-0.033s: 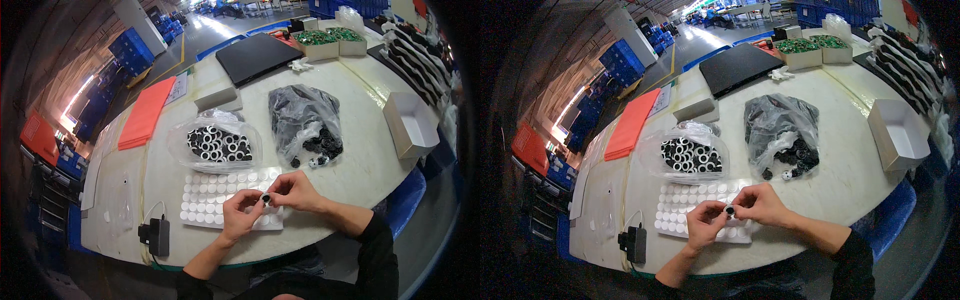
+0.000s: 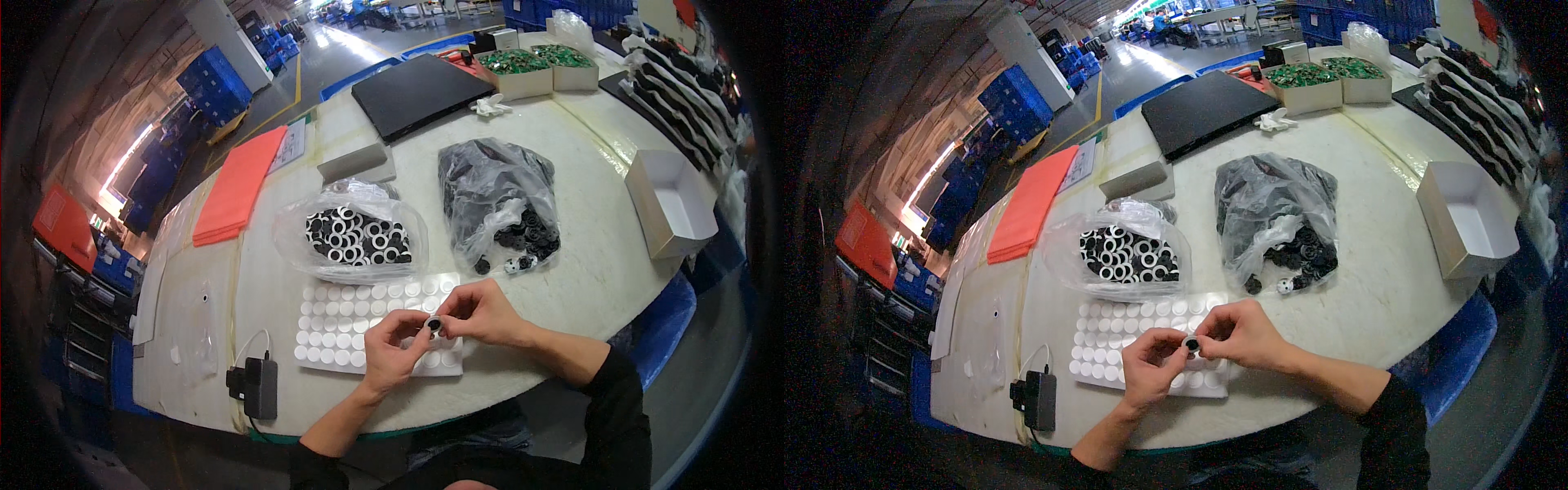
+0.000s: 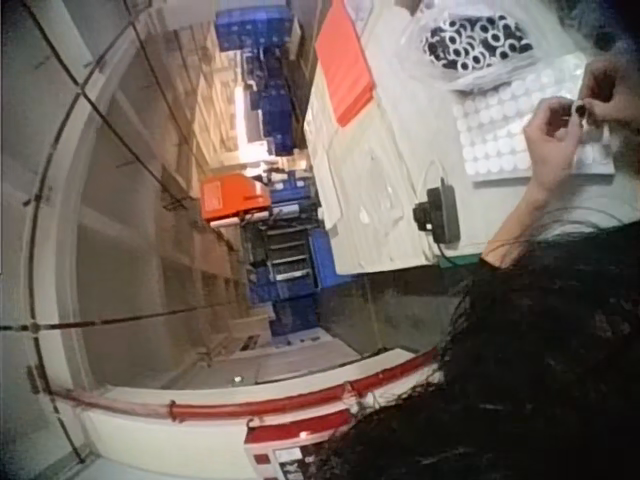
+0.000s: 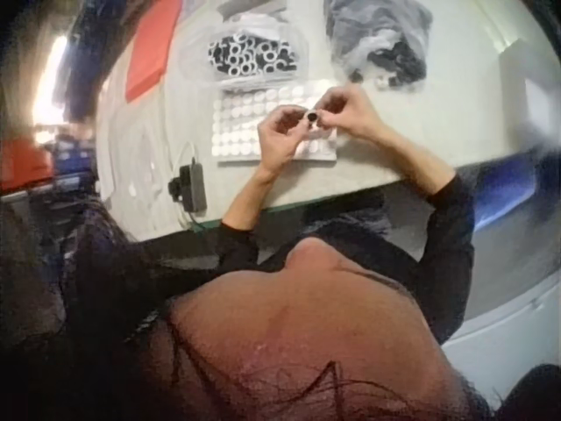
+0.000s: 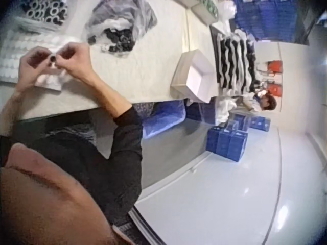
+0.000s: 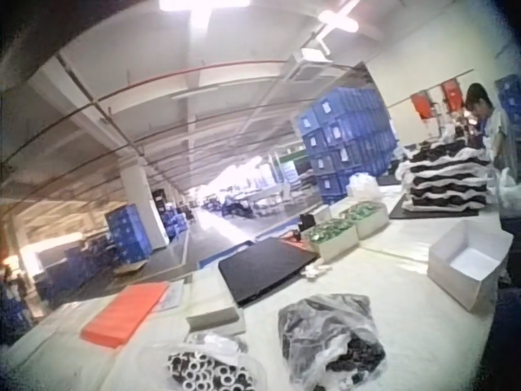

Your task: The person assembles small black rings and white rings by hand, placing them into a plastic organizer tray.

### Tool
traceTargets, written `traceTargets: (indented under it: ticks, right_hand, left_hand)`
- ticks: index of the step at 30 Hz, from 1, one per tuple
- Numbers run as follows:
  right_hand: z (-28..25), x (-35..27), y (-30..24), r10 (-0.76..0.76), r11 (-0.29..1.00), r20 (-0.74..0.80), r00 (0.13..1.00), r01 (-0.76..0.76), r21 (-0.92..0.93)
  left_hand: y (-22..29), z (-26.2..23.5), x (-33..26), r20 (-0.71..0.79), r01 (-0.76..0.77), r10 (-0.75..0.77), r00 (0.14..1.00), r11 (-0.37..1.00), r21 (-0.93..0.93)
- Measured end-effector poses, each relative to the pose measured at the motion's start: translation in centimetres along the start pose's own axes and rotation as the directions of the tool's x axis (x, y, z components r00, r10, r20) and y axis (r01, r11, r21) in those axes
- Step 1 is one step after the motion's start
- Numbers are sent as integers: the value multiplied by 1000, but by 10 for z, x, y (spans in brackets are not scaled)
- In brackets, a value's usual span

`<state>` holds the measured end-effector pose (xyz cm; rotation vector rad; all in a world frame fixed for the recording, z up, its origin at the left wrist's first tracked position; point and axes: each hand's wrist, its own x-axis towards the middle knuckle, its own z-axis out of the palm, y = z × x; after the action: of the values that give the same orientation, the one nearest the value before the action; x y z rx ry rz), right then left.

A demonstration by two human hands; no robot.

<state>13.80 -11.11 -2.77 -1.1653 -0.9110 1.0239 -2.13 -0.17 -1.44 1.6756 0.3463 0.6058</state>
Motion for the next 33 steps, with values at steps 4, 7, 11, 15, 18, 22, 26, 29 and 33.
traceTargets:
  ticks: [4,7,11,15,18,22,26,29,33]
  right_hand:
    - [0,0,0,-79,988,-3,997,78,-135]
    - [1,1,-2,-94,988,-4,996,93,-119]
    - [2,4,-6,-119,991,50,992,122,-58]
    - [-4,1,-3,-100,986,8,995,100,-135]
    - [-6,0,0,-113,961,59,992,124,-248]
    - [0,4,-5,-97,959,135,986,129,-252]
    - [-3,4,-8,-180,974,234,956,206,-94]
    - [-9,2,-4,-151,983,228,962,170,-69]
    - [-36,5,-35,25,973,339,940,55,-225]
  left_hand:
    - [5,-3,3,48,102,-98,994,990,-98]
    - [2,-4,5,51,192,-185,981,959,-207]
    - [0,-4,6,3,229,-239,971,924,-306]
    - [9,1,10,39,254,-252,967,941,-223]
    - [3,0,7,51,217,-215,975,975,-45]
    - [2,-8,2,51,239,-239,970,971,-6]
    - [4,-5,2,10,246,-249,968,945,-216]
    - [4,0,2,-1,239,-245,970,945,-222]
    - [5,-6,2,-21,156,-167,986,955,-253]
